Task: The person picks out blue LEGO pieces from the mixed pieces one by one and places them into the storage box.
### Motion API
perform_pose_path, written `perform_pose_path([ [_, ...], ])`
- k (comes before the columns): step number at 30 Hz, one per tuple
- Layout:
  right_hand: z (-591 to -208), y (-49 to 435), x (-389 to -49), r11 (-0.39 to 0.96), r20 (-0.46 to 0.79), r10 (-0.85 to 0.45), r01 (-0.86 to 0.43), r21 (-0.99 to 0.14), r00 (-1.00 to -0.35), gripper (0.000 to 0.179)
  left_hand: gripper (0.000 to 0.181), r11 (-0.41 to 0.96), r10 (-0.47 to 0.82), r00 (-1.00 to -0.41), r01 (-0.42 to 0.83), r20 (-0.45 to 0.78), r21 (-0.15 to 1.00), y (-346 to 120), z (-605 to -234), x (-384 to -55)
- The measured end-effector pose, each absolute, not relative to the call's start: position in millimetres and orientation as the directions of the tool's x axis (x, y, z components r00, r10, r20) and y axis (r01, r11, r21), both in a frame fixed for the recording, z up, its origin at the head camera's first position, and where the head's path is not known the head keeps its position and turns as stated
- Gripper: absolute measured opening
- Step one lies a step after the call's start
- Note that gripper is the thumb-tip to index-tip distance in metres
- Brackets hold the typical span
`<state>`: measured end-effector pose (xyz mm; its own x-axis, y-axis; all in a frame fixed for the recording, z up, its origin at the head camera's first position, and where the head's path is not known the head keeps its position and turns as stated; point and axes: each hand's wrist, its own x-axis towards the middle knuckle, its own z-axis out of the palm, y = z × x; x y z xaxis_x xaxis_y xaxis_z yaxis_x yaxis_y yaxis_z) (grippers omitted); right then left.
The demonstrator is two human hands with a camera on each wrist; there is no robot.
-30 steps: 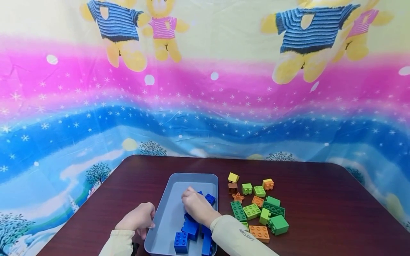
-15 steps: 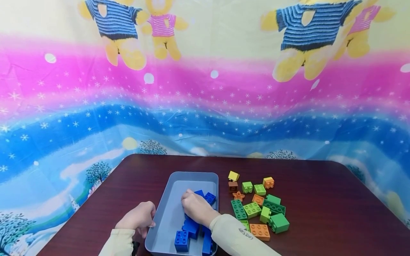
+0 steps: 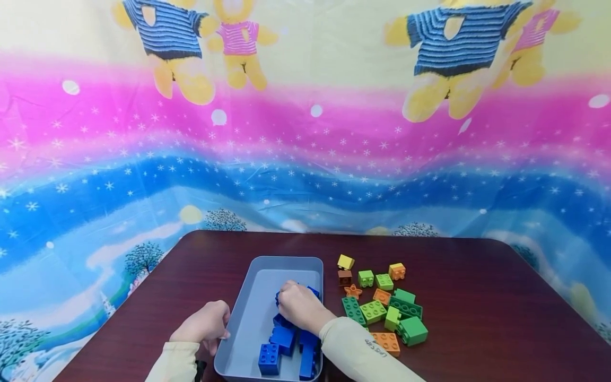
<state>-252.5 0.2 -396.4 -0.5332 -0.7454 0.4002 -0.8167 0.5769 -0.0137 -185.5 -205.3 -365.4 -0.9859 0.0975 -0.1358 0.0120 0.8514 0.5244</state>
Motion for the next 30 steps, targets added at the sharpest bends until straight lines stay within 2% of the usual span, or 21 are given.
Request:
perform_pose_path([
  [14,-388.1,24.7,-257.3,0.624,0.402,-0.646,-0.752,-0.211,-0.649,0.008,0.018,0.857,0.083,-0.983,-0.013,-0.163,0.515,-206.8,-365.6,-187.2],
  [30,-386.3,45.0,-255.0,0.611,0.454,-0.612,-0.752,-0.248,-0.647,0.005,0.018,0.870,0.089,-0.983,-0.003,-0.163,0.494,-206.2,-363.7,-187.1],
])
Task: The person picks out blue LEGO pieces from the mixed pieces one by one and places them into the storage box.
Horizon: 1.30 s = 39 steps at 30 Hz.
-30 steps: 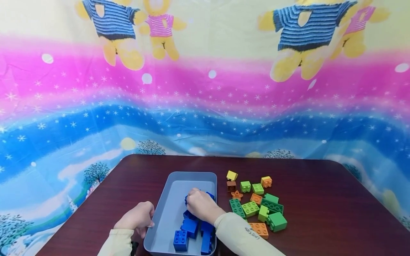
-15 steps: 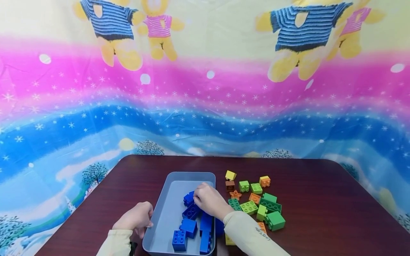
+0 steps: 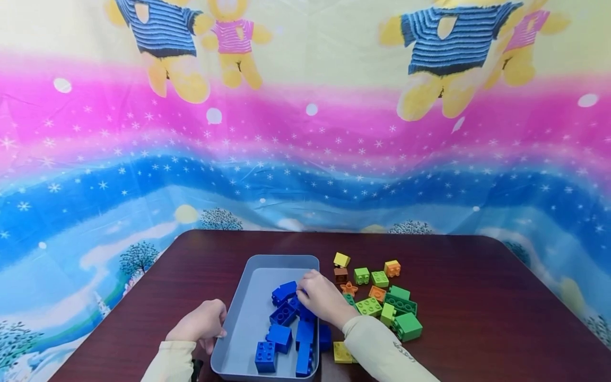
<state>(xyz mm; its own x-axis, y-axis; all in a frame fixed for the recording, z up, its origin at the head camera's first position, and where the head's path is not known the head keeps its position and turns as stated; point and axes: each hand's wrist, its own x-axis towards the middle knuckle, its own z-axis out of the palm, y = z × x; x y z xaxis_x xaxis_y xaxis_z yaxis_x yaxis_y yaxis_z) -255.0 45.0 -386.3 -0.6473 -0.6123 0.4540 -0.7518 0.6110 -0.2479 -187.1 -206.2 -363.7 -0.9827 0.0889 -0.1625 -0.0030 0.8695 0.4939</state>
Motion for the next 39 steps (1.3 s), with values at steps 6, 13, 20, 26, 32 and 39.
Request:
perform_pose_path([
  [6,-386.2,47.9,-251.8,0.629,0.431,-0.600,-0.730,-0.266,-0.674,0.006,0.020,0.875,0.090,-0.985,0.007,-0.148,0.484,-206.3,-365.0,-187.3],
  [13,-388.4,51.5,-248.3,0.638,0.391,-0.604,-0.715,-0.285,-0.695,0.007,0.020,0.875,0.093,-0.986,0.016,-0.136,0.484,-205.7,-365.3,-186.3],
  [20,-391.4,56.7,-245.0,0.636,0.380,-0.599,-0.708,-0.308,-0.704,0.007,0.022,0.874,0.105,-0.988,0.035,-0.117,0.484,-206.3,-367.1,-185.8],
  [26,-394.6,59.6,-242.2,0.642,0.386,-0.593,-0.704,-0.303,-0.707,0.007,0.020,0.880,0.096,-0.984,0.014,-0.149,0.474,-206.1,-367.0,-186.8],
  [32,-395.0,62.3,-240.6,0.639,0.389,-0.595,-0.707,-0.304,-0.704,0.006,0.019,0.874,0.095,-0.983,0.008,-0.156,0.485,-206.9,-366.7,-187.1],
  [39,-396.3,65.9,-236.8,0.629,0.377,-0.609,-0.715,-0.306,-0.698,0.007,0.019,0.866,0.096,-0.985,0.010,-0.146,0.500,-207.2,-366.2,-186.5],
])
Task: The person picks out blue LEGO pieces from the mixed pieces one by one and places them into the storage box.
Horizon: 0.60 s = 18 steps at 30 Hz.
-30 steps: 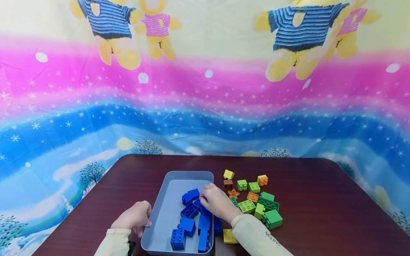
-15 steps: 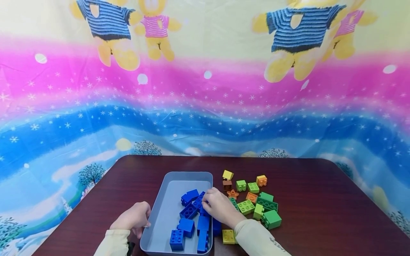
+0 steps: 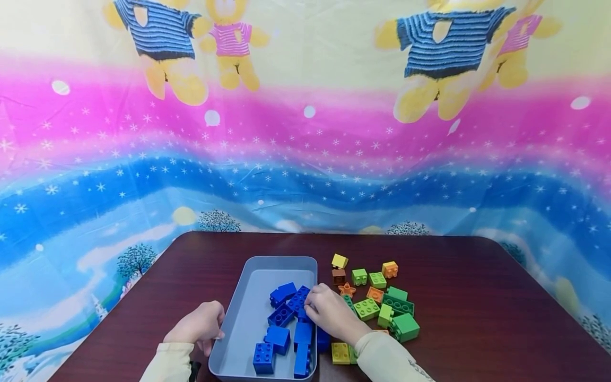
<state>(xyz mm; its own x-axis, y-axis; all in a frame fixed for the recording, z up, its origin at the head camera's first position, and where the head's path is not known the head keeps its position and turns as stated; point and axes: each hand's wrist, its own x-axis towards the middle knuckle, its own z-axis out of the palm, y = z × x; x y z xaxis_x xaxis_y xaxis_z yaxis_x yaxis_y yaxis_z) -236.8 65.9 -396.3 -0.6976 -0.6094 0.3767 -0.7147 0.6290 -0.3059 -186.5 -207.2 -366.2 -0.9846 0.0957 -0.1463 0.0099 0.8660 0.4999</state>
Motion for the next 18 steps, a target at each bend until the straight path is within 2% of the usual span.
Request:
perform_pose_path([
  [18,-396.3,76.0,-229.3,0.622,0.416,-0.599,-0.725,-0.296,-0.684,0.006,0.020,0.873,0.090,-0.985,0.006,-0.149,0.488,-206.2,-367.0,-187.0],
])
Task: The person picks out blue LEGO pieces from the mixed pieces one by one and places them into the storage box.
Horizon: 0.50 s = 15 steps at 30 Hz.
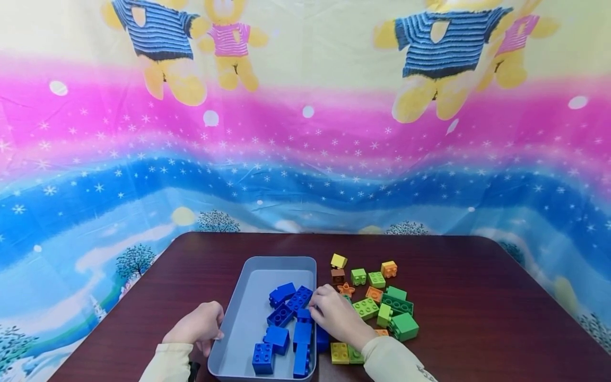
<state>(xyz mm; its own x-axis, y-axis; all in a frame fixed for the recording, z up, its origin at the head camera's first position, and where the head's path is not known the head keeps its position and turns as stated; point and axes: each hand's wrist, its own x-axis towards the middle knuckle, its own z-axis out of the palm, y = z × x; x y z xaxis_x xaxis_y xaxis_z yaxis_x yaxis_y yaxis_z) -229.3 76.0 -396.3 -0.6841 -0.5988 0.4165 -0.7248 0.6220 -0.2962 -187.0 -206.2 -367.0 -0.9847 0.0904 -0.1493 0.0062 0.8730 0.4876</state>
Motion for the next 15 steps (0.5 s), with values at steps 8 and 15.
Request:
perform_pose_path([
  [8,-398.8,80.4,-225.1,0.638,0.412,-0.595,-0.717,-0.280,-0.690,0.005,0.020,0.877,0.091,-0.984,0.006,-0.154,0.480,-206.9,-368.7,-187.9],
  [15,-402.0,83.8,-224.1,0.647,0.391,-0.584,-0.699,-0.307,-0.712,0.004,0.021,0.880,0.088,-0.985,0.007,-0.148,0.474,-206.3,-369.7,-187.7],
])
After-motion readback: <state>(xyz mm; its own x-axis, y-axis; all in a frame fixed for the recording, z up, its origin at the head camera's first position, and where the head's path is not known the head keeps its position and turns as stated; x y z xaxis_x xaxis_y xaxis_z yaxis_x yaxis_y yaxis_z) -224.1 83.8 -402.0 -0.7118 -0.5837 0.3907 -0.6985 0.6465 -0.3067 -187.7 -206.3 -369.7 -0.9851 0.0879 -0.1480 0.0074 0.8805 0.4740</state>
